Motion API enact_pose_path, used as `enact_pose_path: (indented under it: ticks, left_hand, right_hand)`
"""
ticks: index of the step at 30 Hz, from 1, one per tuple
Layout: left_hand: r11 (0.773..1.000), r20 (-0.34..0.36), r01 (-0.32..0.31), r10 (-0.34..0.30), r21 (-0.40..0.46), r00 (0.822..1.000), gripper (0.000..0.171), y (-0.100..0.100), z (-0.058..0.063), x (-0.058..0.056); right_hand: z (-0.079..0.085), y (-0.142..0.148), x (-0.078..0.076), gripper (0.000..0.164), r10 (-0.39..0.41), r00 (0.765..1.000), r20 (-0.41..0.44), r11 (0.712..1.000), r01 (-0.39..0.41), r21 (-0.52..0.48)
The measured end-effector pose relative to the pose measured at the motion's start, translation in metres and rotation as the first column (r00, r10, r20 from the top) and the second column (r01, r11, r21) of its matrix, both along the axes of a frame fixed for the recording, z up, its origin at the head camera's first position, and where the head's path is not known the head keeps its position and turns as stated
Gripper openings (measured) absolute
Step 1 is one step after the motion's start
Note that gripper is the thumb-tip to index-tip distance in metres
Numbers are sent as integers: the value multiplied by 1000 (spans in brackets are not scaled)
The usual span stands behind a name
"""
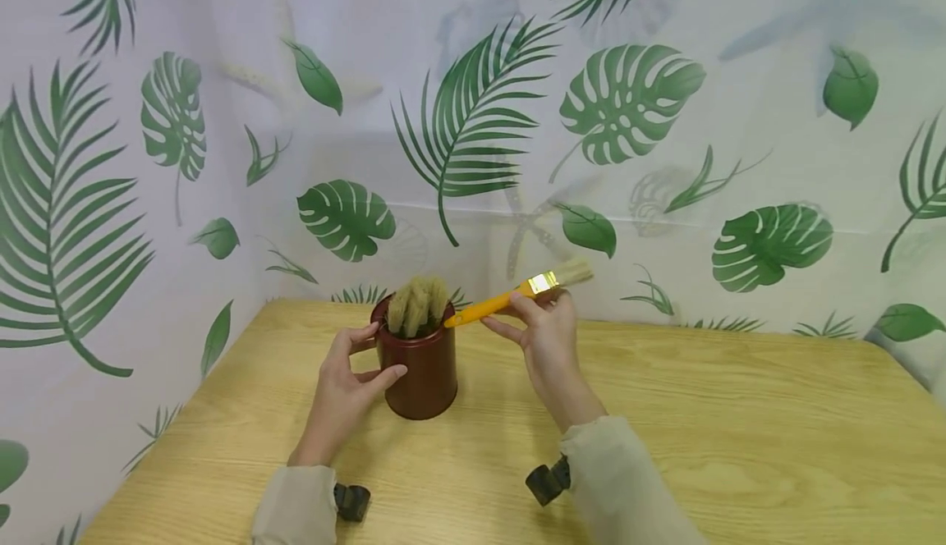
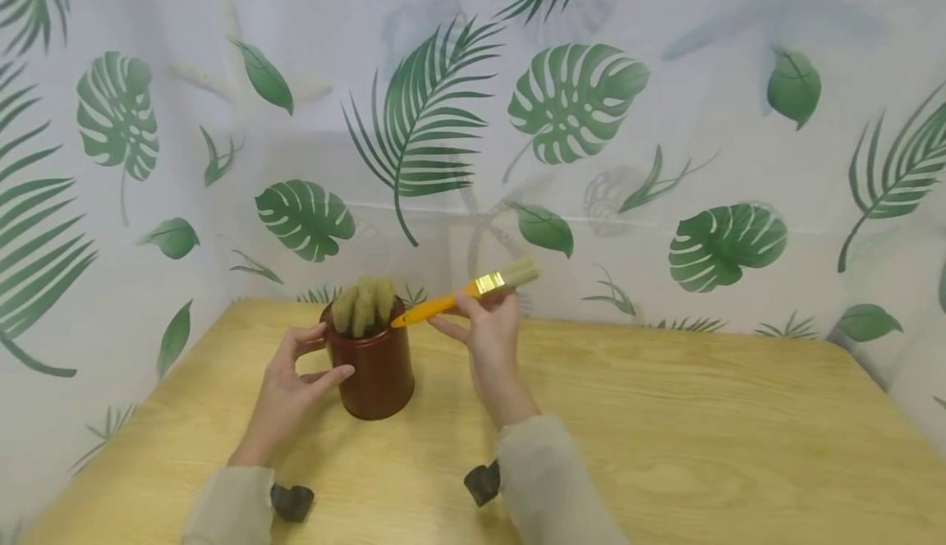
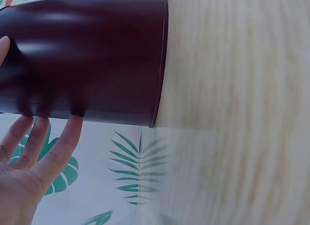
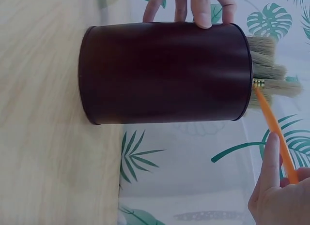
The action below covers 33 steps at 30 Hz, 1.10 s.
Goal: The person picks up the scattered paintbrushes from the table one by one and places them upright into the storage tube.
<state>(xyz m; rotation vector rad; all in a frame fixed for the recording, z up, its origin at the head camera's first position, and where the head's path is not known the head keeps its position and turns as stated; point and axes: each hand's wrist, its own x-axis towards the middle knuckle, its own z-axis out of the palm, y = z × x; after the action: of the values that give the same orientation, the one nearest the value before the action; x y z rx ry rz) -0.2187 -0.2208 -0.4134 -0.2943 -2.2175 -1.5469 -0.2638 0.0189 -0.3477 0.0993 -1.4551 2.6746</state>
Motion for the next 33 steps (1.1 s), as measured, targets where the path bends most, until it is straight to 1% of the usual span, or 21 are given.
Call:
enact_pose_path:
  ticks: [3,5,10,13,15,16,18,20,22,25,26,27,28,29,30,31,33]
  left_hand:
    - [1000,4,3,-3,6,1000,49,0,0,0]
    - [1000,7,3,-4,8,1000,49,-1,1,0]
    - [1000,19,-15,15,11,1000,49,-3,0,3]
    - [1000,24,-16,16,7,1000,49,-4,-1,4]
    - [1000,21,-12,12,0,1000,49,-4,-1,4]
    - [1000,16,-10,10,-4,1000,50,-4,-1,3]
    - [1000,9,-6,6,-7,1000,51,-4,-1,2]
    - [1000,0,-2,2,-7,1000,51,-4,-1,1]
    - [1000,-8,1,-1,-5,1000,51,-4,-1,0]
    - [1000,-14,7,-7,5,1000,50,-3,-2,0]
    - [1000,-16,9,-9,7,1000,49,-2,-2,0]
    - [1000,-17,11,-11,11,1000,49,-2,-3,0]
    - [1000,-17,13,-13,14,1000,49,-1,-3,-1]
    - [1000,-18,16,-16,18,1000,48,-1,-3,-1]
    - [1000,-19,17,-17,20,1000,48,0,-3,-1]
    - [1000,-21,18,-17,20,1000,48,0,-3,-1]
    - [1000,-19,18,-18,17,1000,48,1,-3,-2]
  right_hand:
    - [3,-5,-2,23,-22,1000,-5,1000,23,10]
    - [5,-10,-2,23,-34,999,-24,999,34,18]
    - [5,-24,1,24,-39,997,-60,997,43,68]
    - [4,-31,2,25,-48,996,-74,990,58,132]
    - [4,-35,3,26,-51,992,-117,979,73,192]
    - [4,-38,4,27,-53,988,-147,969,87,232]
    - [5,-43,5,28,-58,974,-220,939,128,319]
    - [5,-47,6,28,-59,950,-306,892,188,412]
    - [4,-50,6,27,-66,920,-386,823,269,501]
    - [0,-53,5,27,-70,875,-479,712,380,590]
    - [0,-53,5,27,-71,863,-499,682,407,607]
    - [-1,-54,5,28,-71,854,-515,659,428,619]
    - [-2,-53,4,28,-67,850,-522,645,437,628]
    - [-3,-53,4,29,-60,847,-528,636,440,634]
    - [-2,-52,4,29,-49,849,-526,635,433,640]
    - [-2,-50,4,28,-35,856,-515,641,415,646]
    - [-2,-46,5,27,-3,879,-476,670,355,652]
